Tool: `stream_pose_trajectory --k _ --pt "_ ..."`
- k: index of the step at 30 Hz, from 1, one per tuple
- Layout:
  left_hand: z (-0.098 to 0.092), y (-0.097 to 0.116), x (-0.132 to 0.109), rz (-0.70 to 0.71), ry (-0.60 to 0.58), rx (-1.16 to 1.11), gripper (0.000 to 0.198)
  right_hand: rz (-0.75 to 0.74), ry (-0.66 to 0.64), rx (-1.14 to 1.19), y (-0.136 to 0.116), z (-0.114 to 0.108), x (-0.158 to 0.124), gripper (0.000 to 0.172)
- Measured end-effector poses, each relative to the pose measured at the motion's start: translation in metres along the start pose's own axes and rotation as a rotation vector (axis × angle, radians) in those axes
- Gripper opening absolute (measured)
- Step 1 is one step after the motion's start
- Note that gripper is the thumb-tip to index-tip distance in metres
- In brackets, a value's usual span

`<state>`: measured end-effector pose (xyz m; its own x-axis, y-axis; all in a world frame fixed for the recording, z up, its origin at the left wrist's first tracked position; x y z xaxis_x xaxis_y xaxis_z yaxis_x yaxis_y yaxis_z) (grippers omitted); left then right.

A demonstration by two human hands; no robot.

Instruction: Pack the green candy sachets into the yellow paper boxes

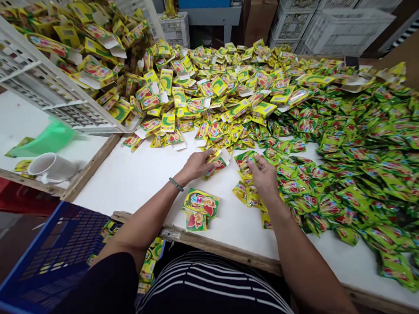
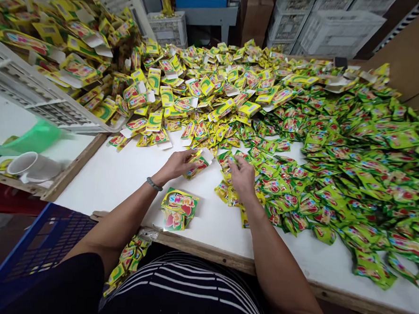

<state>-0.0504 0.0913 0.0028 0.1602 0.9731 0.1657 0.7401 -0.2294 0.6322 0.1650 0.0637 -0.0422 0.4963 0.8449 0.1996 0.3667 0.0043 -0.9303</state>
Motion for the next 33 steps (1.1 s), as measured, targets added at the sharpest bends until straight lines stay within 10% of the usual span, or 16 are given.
stream_pose_trajectory --k 6,18,27,33 --pt "0.022 -0.002 -0.001 -0.096 0.004 -0.412 0.047 0.205 -0.037 0.389 -0.003 0.015 -0.003 0.035" --pt "0.033 -0.005 -0.004 -0.334 -0.064 -0.736 0.040 -0.095 -0.093 0.091 -0.027 0.013 -0.003 0.029" --pt "0.039 -0.022 -0.004 -0.430 -0.051 -0.713 0.039 -0.463 -0.260 -0.569 -0.008 0.004 -0.013 0.030" --pt "0.036 -0.024 -0.005 -0.439 -0.024 -0.690 0.040 -0.228 -0.180 -0.460 0.001 -0.008 -0.007 0.034"
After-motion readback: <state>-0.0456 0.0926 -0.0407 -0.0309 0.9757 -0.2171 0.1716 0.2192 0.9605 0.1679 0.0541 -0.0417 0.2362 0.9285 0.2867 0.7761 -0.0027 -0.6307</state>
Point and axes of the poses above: each hand's wrist, its own x-axis towards the middle knuckle, its own z-axis out of the palm, y = z × x, the point moved 8 cm from there along x, towards the middle knuckle, and after that the axes turned 15 degrees about y, right-handed, at the moved point
